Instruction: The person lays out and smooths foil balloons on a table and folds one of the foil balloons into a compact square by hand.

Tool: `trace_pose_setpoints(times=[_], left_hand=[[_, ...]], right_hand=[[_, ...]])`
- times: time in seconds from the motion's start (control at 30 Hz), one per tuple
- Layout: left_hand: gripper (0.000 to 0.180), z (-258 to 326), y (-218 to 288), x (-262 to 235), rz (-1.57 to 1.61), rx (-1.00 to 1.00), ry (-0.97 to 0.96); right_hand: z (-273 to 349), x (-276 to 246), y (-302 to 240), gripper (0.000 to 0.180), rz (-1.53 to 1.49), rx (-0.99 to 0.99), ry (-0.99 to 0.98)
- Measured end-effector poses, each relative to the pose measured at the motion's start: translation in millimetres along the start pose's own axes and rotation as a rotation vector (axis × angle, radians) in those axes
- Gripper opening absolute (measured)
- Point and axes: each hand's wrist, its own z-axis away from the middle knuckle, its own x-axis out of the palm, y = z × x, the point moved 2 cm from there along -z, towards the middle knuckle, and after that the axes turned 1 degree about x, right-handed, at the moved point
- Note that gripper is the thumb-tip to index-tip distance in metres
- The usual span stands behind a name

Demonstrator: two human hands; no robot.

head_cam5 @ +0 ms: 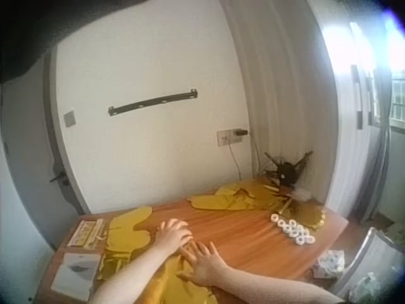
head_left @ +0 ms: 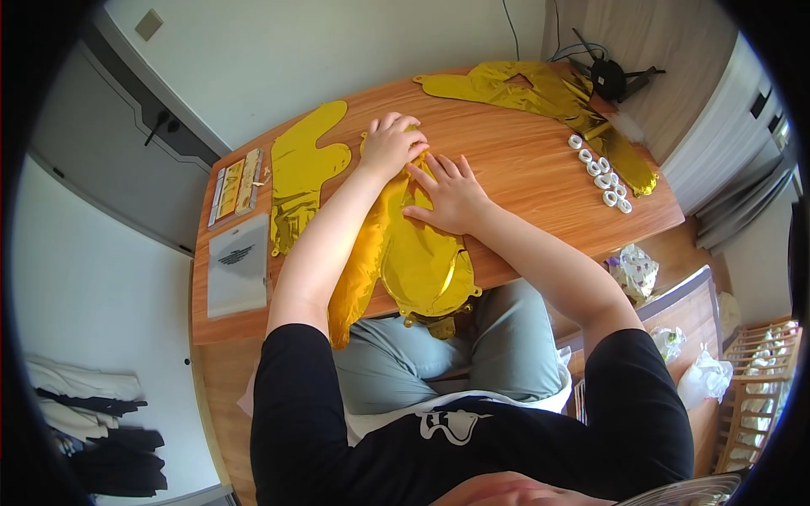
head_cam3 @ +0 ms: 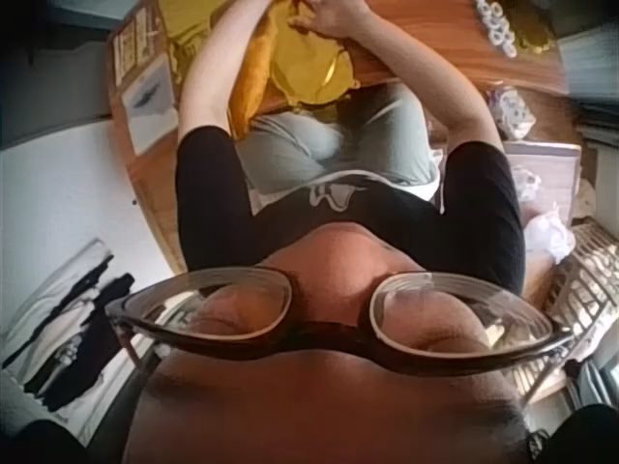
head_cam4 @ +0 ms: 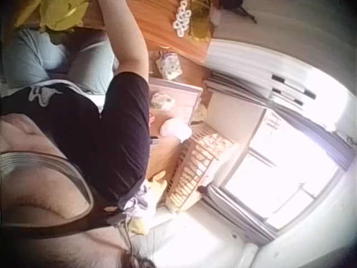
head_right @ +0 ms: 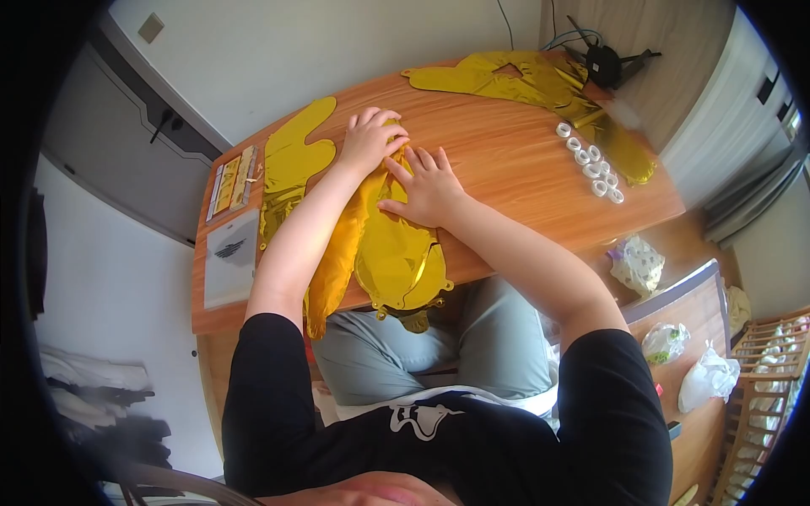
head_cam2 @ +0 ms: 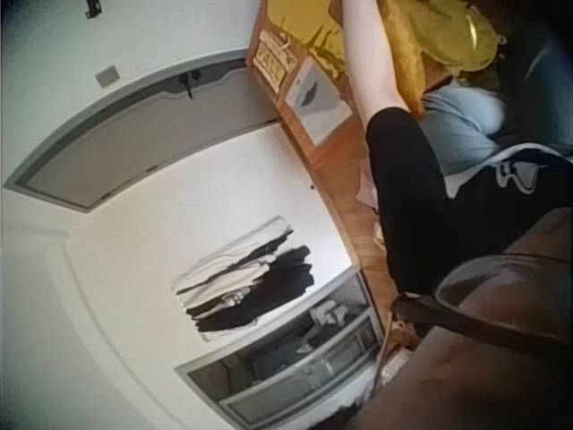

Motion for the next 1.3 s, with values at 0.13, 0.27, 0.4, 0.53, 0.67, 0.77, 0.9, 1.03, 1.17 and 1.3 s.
trace_pose_setpoints(times=[0.13,0.27,0.4,0.53,0.67,0.77,0.9,1.03,1.17,1.3], left_hand=[[0.019,2.7,-2.2,4.3,-0.029,-0.002,-0.028],[0.021,4.6,-3.9,6.8,-0.021,-0.026,-0.036],[0.020,6.7,-3.6,7.8,-0.005,-0.056,-0.036],[0.023,-3.9,2.9,6.1,0.048,-0.134,-0.200],[0.033,-8.8,-11.0,7.4,0.303,-0.478,-0.338],[0.033,2.2,-2.5,-6.2,0.857,-0.264,0.201],[0.025,38.7,61.6,-62.3,0.852,0.017,0.008],[0.026,86.7,112.4,-96.3,0.480,0.280,-0.141],[0.034,99.8,122.5,-99.1,0.396,0.292,-0.209],[0.039,104.8,126.2,-100.3,0.381,0.288,-0.253]], right_hand=[[-2.6,1.2,1.6,0.093,0.001,-0.004,-0.011],[-2.6,2.2,0.8,0.094,0.001,-0.011,0.044],[-2.5,2.9,-1.2,0.095,-0.017,0.000,-0.015],[3.1,0.1,2.6,0.095,-0.027,0.010,-0.001],[-0.4,0.7,-3.1,0.095,-0.026,-0.004,0.004],[-4.9,4.5,-3.6,0.094,-0.023,-0.006,0.001],[-6.1,5.6,12.6,0.094,0.088,-0.003,-0.121],[-13.2,10.5,9.7,0.095,0.307,-0.088,-0.168],[-12.5,11.1,4.9,0.094,0.145,-0.023,-0.133],[-10.4,8.0,2.1,0.092,0.145,-0.025,-0.148]])
